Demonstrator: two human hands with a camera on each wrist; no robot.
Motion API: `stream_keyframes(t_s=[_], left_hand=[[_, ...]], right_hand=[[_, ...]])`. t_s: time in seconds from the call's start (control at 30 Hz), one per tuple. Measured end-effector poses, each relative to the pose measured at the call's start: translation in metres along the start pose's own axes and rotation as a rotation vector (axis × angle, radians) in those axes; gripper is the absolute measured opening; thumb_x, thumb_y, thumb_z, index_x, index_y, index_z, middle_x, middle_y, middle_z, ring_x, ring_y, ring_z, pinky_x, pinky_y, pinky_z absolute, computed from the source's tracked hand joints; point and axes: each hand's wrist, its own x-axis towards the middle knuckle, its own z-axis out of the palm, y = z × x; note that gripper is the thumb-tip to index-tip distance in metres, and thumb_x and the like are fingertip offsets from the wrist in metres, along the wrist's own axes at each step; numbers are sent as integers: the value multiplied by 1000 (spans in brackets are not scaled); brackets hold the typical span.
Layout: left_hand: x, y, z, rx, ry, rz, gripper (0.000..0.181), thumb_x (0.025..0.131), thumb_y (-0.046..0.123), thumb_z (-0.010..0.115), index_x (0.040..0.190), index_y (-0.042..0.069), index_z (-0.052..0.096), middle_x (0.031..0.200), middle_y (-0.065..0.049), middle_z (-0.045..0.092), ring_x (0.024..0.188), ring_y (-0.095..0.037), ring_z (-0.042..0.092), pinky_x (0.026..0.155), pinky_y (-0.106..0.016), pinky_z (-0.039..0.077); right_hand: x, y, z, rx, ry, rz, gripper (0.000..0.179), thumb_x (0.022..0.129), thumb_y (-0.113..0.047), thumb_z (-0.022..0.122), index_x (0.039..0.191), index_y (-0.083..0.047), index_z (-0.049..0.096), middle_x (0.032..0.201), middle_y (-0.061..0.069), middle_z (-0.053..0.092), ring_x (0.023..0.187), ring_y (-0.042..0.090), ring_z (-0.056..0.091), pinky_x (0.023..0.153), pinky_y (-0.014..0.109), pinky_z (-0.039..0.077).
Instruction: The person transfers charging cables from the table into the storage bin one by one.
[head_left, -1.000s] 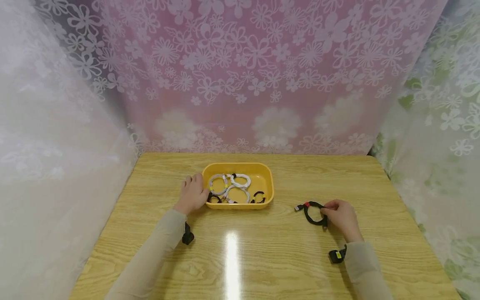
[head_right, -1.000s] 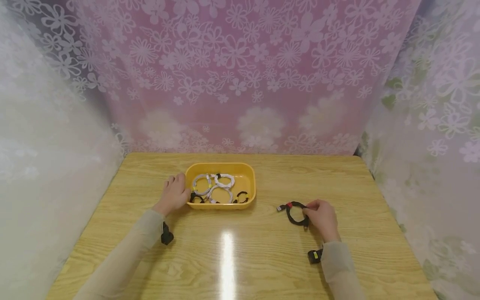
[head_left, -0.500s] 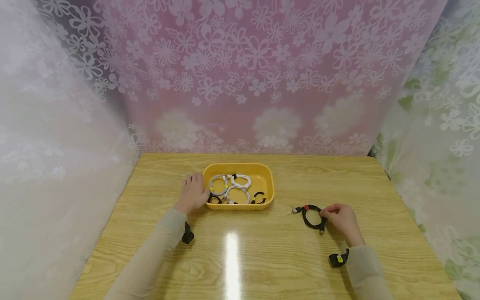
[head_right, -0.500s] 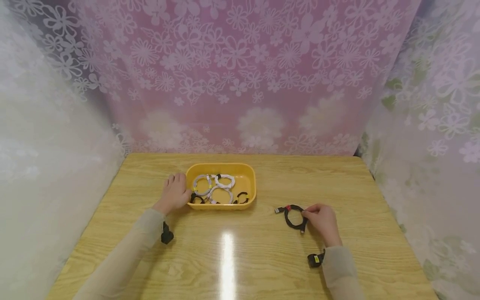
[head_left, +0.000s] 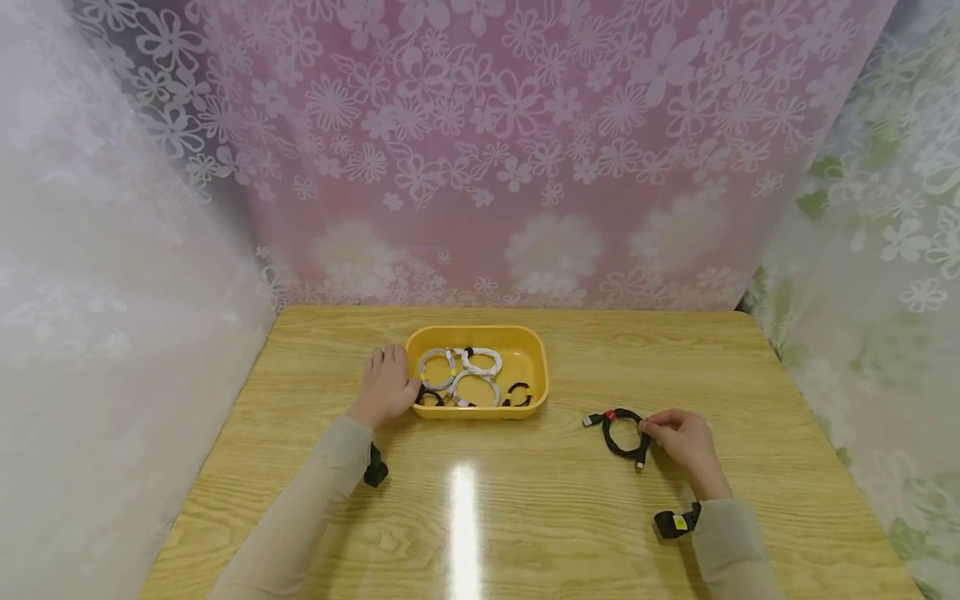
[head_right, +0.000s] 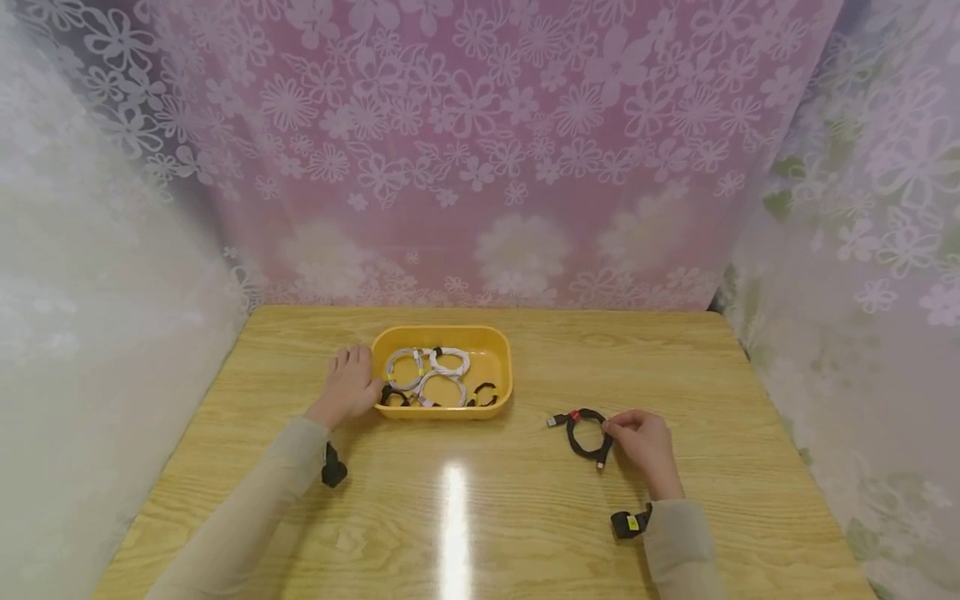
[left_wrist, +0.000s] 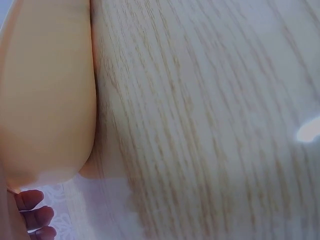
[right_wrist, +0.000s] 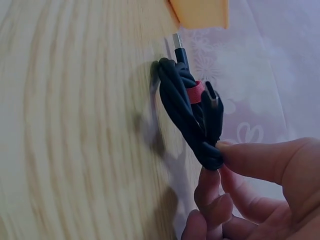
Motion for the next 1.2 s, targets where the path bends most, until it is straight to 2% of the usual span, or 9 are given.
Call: stream_keyframes(t_s=[0.2, 0.6, 0.73, 0.93, 1.2], left_hand=[[1, 0, 0, -2, -1, -1, 19, 95, 22, 44, 101, 5, 40, 102, -15, 40, 89, -33, 31, 81, -44, 25], [-1, 0, 0, -5, 0, -7, 18, 95, 22, 43, 100, 5, 39, 101, -15, 39, 89, -33, 30, 79, -44, 23], [-1, 0, 1, -2, 3, -13, 18, 95, 21, 44, 100, 5, 40, 100, -15, 39, 89, -33, 31, 79, -44, 23], [-1, 0, 0, -5, -9, -22, 18, 95, 21, 45, 101, 5, 40, 102, -15, 39, 91, -34, 31, 81, -44, 24], [-1, 2, -3, -10, -6, -18, 21, 95, 22, 44, 103, 3, 41, 104, -16, 41, 91, -34, 31, 80, -45, 24]], right_hand=[[-1, -4, 0, 45, 11, -2, 26, 90, -13, 71, 102, 10, 68, 75, -1, 63, 65, 12, 53, 58, 25, 43], [0, -20, 3, 133, -11, -7, 32, 93, -18, 69, 111, 9, 65, 85, 2, 66, 70, 17, 56, 61, 28, 47], [-1, -27, 4, 149, -17, -15, 35, 94, -22, 68, 114, 7, 64, 96, 4, 67, 81, 21, 59, 67, 32, 52], [-1, -42, 6, 164, -20, -31, 36, 96, -26, 65, 116, 5, 64, 105, 8, 67, 95, 25, 59, 73, 35, 52], [2, -58, 8, 178, -7, -36, 37, 96, -28, 65, 116, 3, 65, 109, 9, 66, 96, 21, 58, 75, 36, 52]])
